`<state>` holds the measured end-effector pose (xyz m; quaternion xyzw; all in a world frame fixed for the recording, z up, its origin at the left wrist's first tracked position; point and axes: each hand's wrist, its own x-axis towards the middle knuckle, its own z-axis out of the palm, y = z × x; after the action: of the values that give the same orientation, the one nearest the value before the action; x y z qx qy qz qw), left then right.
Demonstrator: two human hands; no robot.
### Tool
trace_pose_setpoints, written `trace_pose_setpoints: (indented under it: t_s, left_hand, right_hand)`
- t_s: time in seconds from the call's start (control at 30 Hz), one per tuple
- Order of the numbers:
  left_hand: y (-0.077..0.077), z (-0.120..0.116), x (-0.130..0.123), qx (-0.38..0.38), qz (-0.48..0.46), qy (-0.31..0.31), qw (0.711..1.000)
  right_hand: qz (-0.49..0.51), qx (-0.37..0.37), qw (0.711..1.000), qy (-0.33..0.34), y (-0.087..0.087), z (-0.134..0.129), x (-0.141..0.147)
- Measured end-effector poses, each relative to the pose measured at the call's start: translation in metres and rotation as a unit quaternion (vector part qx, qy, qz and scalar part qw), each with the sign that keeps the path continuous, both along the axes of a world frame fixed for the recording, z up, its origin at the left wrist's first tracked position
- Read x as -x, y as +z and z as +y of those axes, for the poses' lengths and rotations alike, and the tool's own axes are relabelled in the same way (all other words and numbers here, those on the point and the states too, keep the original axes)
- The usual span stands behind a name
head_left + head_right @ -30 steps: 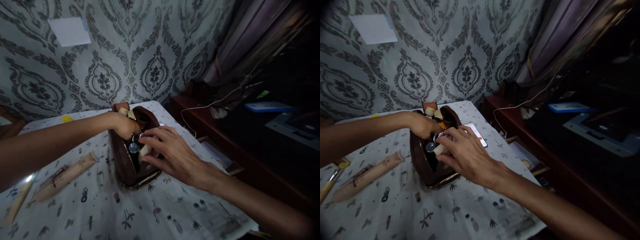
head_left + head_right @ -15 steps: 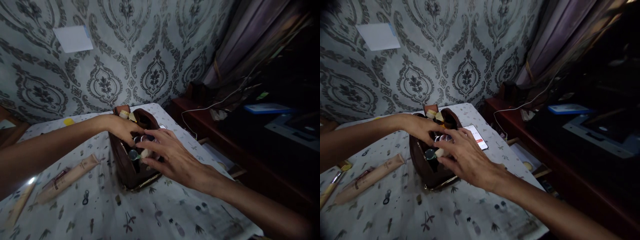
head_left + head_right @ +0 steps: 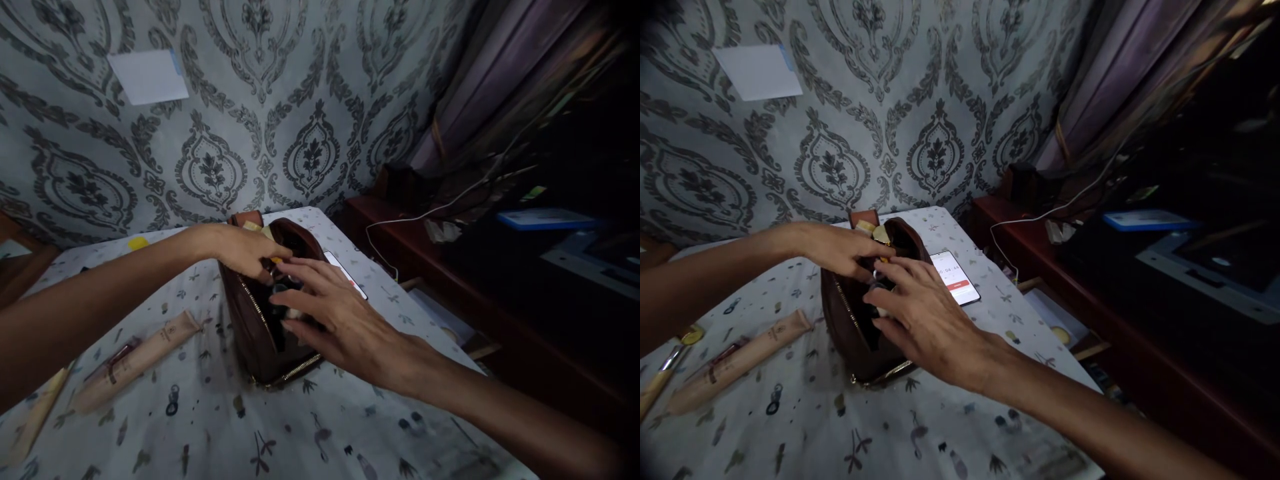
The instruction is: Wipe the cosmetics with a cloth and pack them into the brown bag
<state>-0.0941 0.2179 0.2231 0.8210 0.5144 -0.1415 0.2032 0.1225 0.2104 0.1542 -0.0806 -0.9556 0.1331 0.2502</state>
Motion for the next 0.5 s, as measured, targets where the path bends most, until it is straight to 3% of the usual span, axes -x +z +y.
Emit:
trace_pose_setpoints:
  t_s: [0.2, 0.5]
  left_hand:
    - [0.004, -0.003, 0.002, 0.034, 0.009, -0.008, 0.999]
    - [-0.014, 0.001, -0.011, 0.037, 0.053, -0.036, 0.997]
  right_hand:
    - [0.005, -0.008, 1.000, 0.004, -0.006, 0.002, 0.004]
    - [0.020, 0.075, 0.996, 0.044, -0.004, 0.006, 0.004]
